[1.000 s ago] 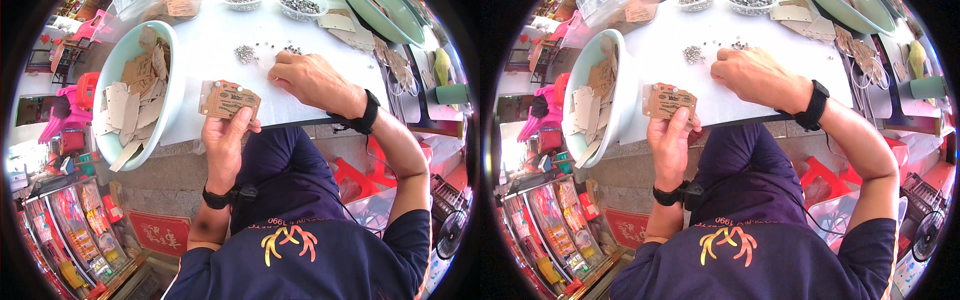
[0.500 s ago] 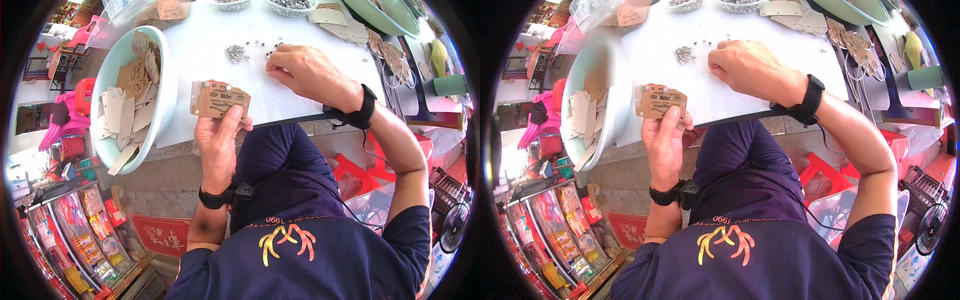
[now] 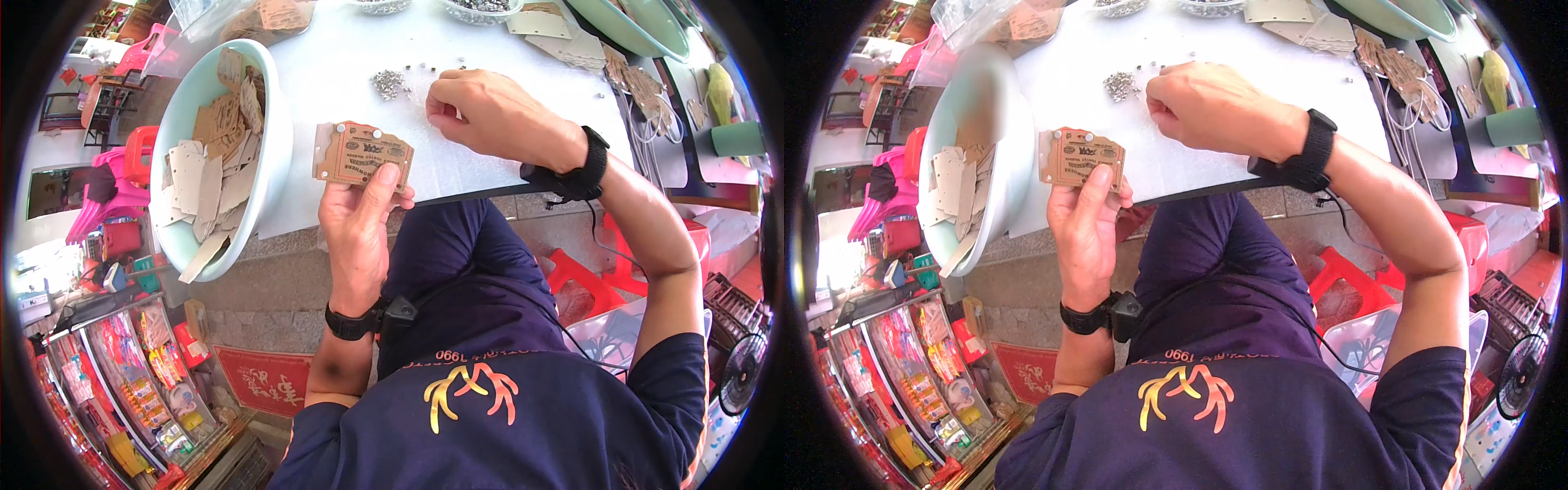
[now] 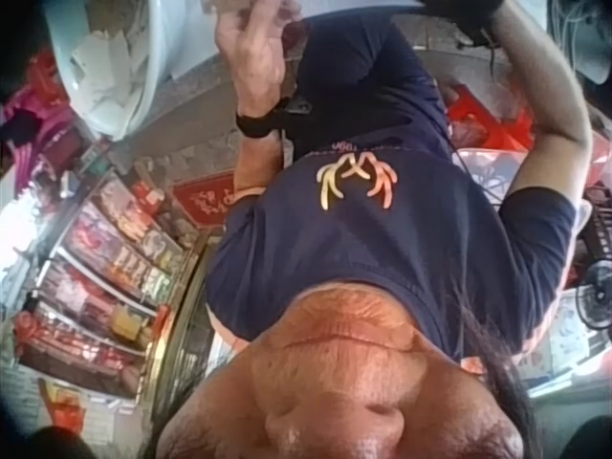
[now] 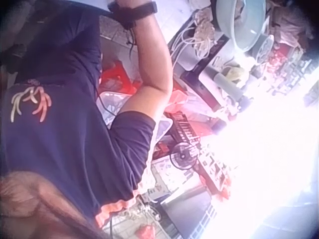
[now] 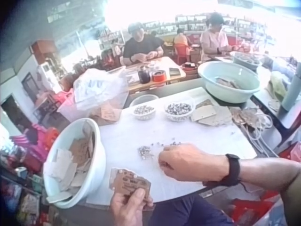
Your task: Manually attaching small metal studs or rivets to cardboard or leather shoe upper components.
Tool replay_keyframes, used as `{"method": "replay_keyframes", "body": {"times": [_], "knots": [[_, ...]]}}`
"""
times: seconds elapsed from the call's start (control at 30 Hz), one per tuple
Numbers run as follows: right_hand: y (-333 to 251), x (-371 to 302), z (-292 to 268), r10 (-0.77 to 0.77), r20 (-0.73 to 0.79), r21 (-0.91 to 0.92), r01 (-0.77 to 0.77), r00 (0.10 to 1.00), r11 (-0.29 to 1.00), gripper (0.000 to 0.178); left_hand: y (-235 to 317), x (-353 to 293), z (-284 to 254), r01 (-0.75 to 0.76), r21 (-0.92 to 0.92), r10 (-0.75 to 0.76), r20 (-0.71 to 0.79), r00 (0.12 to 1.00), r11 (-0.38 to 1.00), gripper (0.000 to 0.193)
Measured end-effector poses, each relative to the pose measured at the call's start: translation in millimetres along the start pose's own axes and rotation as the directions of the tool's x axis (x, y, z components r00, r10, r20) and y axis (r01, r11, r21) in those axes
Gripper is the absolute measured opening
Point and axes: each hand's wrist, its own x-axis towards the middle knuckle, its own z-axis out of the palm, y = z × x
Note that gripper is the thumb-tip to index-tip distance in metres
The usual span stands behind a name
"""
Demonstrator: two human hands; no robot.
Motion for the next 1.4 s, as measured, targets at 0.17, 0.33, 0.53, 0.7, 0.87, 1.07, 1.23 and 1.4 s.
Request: {"method": "replay_keyframes", "body": {"times": [0.17,0.33,0.53,0.7,0.87,1.07,1.23,1.4], "knots": [[-25.2,-12.4,-9.9,0.312,0.334,0.609,-0.456,0.889,0.649,0.021,4.9,2.9,4.8,-0.014,-0.022,0.014,-0.003,1.000,1.000,0.025],[-41.8,-24.6,-12.2,0.352,0.454,0.796,-0.550,0.819,0.252,0.023,8.6,5.6,14.4,-0.027,-0.042,0.031,0.088,0.996,0.999,0.026],[-41.4,-34.0,-12.4,0.315,0.443,0.890,-0.454,0.840,-0.042,0.025,7.6,5.8,21.6,-0.018,-0.112,0.031,0.116,0.993,0.994,0.027],[-38.5,-40.5,-12.0,0.288,0.425,0.905,-0.410,0.858,-0.116,0.024,5.0,6.5,23.1,0.007,-0.124,0.010,0.132,0.991,0.992,0.027],[-43.5,-42.8,-15.0,0.311,0.392,0.920,-0.369,0.866,-0.132,0.024,5.8,6.2,28.4,0.031,-0.175,-0.006,0.142,0.990,0.984,0.027],[-53.3,-43.0,-13.6,0.391,0.341,0.939,-0.329,0.855,-0.099,0.020,-0.4,8.4,28.0,-0.004,-0.171,0.025,0.121,0.992,0.985,0.033],[-53.5,-44.5,-5.8,0.394,0.337,0.941,-0.299,0.855,-0.158,0.018,-3.4,9.1,32.1,-0.137,-0.067,0.146,0.159,0.976,0.988,0.030],[-53.7,-47.3,4.4,0.420,0.253,0.968,-0.225,0.872,-0.114,0.020,-8.1,8.4,41.1,-0.240,-0.012,0.240,0.047,0.970,0.971,0.035]]}}
